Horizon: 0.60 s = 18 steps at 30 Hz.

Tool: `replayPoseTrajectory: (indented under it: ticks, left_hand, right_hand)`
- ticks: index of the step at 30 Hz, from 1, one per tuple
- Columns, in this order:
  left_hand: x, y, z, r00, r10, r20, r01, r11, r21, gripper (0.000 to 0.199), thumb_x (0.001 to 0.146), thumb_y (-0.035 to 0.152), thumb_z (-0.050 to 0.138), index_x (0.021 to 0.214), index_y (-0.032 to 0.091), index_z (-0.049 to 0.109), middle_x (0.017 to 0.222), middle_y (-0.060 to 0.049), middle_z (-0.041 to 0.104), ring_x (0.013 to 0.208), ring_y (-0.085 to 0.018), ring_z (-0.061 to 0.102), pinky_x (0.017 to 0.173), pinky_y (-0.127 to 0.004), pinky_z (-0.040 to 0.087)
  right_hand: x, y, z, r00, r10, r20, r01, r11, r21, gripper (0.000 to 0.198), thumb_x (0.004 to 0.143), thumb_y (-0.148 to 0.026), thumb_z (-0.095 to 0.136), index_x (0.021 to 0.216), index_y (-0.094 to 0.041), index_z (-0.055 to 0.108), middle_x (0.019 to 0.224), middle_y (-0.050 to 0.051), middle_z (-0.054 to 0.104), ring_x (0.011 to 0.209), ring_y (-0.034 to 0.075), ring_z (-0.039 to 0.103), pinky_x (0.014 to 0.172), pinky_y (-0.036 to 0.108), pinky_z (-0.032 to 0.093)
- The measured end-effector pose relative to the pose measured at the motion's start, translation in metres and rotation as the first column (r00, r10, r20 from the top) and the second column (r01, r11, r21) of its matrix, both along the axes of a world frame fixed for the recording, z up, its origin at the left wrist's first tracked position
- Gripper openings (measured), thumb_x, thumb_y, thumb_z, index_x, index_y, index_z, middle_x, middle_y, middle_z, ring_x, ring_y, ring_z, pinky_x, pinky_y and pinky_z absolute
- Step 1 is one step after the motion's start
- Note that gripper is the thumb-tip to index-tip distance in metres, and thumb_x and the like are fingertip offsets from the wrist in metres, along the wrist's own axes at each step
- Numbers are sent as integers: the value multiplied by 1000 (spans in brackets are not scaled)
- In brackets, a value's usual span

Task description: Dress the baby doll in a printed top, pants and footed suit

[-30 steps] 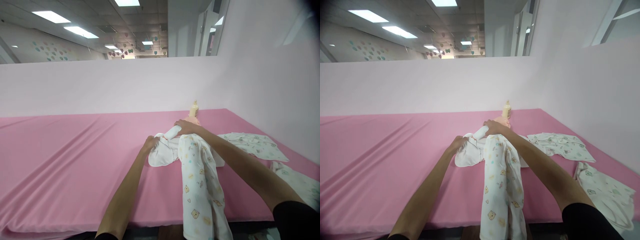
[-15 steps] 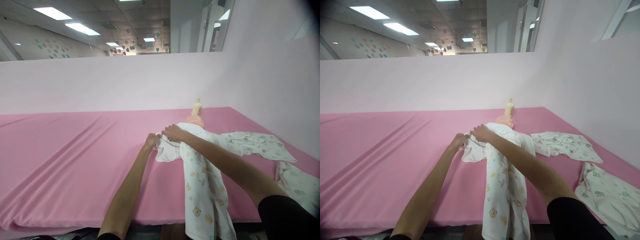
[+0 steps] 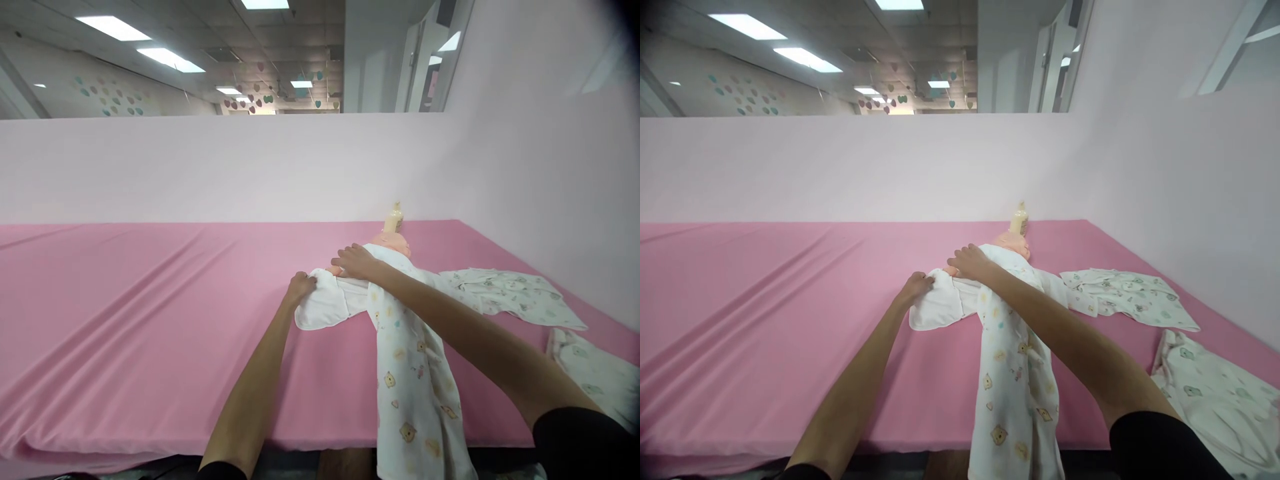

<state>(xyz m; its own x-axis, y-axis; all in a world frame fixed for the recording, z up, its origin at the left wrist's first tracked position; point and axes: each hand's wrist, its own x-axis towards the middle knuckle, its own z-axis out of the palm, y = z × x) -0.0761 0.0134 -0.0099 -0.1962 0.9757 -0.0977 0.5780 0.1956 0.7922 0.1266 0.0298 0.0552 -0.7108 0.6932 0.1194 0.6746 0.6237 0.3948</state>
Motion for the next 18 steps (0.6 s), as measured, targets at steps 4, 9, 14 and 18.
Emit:
replayPoseTrajectory:
  ticks: [4, 9, 14, 18]
  left_hand:
    - [0, -3, 0, 997, -37, -75, 36, 999, -10, 19, 75, 23, 65, 67, 17, 49, 64, -1, 52, 70, -16, 51, 61, -25, 31]
    - [4, -6, 2, 995, -77, -68, 77, 997, -9, 20, 74, 21, 67, 66, 18, 48, 63, -1, 51, 71, -16, 51, 61, -24, 31]
    - [11, -11, 10, 984, -161, 81, 165, 985, -42, 18, 76, 23, 66, 67, 15, 53, 62, 0, 52, 65, -14, 50, 59, -25, 34]
    - [16, -16, 19, 943, -245, 223, 257, 966, -24, 19, 79, 27, 65, 93, 13, 65, 84, -5, 67, 77, -16, 61, 68, -25, 46]
  right_hand:
    - [0, -1, 4, 998, -54, -23, 54, 999, 4, 32, 96, -36, 54, 122, -19, 63, 115, 16, 65, 104, 30, 59, 86, 38, 36]
    - [-6, -6, 8, 983, -106, -147, 109, 994, 12, 35, 96, -35, 55, 127, -20, 58, 118, 18, 63, 105, 30, 57, 88, 39, 38]
    - [-21, -12, 0, 981, -85, -174, 81, 996, -31, 36, 98, -38, 51, 128, -20, 59, 118, 17, 63, 105, 30, 60, 87, 40, 42]
    - [-28, -13, -5, 974, -88, -210, 75, 995, -67, 36, 99, -40, 46, 128, -21, 59, 121, 14, 64, 106, 29, 61, 89, 41, 44]
